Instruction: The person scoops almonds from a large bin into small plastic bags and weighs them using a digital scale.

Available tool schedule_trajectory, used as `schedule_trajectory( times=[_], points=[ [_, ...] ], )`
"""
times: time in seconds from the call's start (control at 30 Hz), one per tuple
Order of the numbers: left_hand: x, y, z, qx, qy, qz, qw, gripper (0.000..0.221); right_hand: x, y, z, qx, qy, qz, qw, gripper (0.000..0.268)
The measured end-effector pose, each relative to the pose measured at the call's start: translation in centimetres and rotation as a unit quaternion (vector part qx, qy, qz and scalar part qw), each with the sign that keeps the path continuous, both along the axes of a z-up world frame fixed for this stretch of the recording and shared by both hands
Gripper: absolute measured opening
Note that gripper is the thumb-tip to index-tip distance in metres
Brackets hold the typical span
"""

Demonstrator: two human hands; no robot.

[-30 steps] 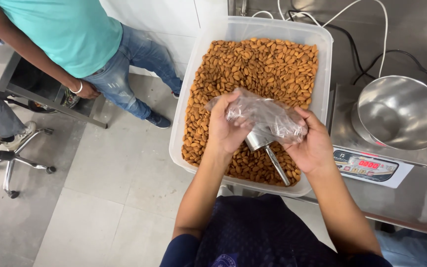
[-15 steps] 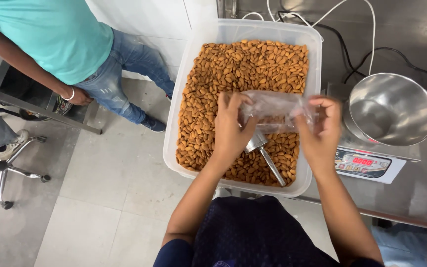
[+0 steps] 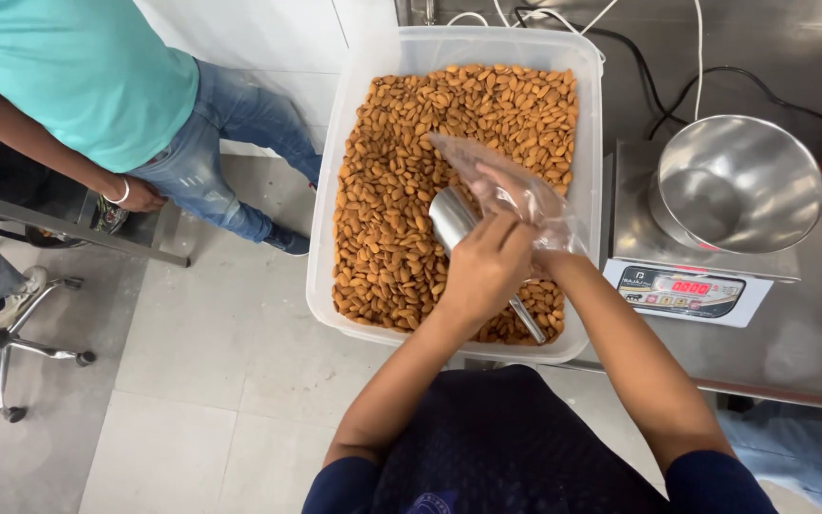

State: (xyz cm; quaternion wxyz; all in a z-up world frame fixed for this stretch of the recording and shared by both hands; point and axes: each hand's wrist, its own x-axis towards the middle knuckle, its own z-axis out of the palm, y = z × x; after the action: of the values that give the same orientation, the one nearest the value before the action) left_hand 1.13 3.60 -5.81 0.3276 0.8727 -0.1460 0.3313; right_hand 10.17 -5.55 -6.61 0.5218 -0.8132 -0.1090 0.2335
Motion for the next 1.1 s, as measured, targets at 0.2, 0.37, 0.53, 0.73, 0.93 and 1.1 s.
schedule_trajectory(
  times=[0.2, 0.37, 0.53, 0.73, 0.93, 1.1],
  points=[
    [-0.6, 0.4, 0.4, -0.04, 0.006, 0.067, 0.997, 0.017, 2.3, 1.3, 3.9, -0.461, -0.248, 0.205, 0.827, 0.093],
    [-1.1, 0.6, 2.6, -0.019, 0.003, 0.115, 0.993, 0.027, 3.0, -0.7, -3.6, -0.351, -0.465, 0.166, 0.796, 0.08],
    [0.6, 0.7, 0.7, -0.014, 0.016, 0.118, 0.993, 0.038, 4.5, -2.9, -9.4, -0.14, -0.465, 0.119, 0.866, 0.054],
    [1.6, 1.9, 2.6, 0.001, 0.098, 0.136, 0.986, 0.021, -1.7, -4.9, 2.7, -0.205, 0.045, 0.123, 0.97, 0.023],
    [2.7, 0.0, 6.0, -0.018, 0.086, 0.022, 0.996, 0.027, -10.1, -8.6, 12.5, -0.103, -0.407, -0.022, 0.908, 0.026],
    [4.9, -2.1, 9.5, -0.061, 0.056, -0.048, 0.995, 0.024, -8.9, -11.4, 14.8, -0.155, -0.427, -0.189, 0.871, 0.052]
  ],
)
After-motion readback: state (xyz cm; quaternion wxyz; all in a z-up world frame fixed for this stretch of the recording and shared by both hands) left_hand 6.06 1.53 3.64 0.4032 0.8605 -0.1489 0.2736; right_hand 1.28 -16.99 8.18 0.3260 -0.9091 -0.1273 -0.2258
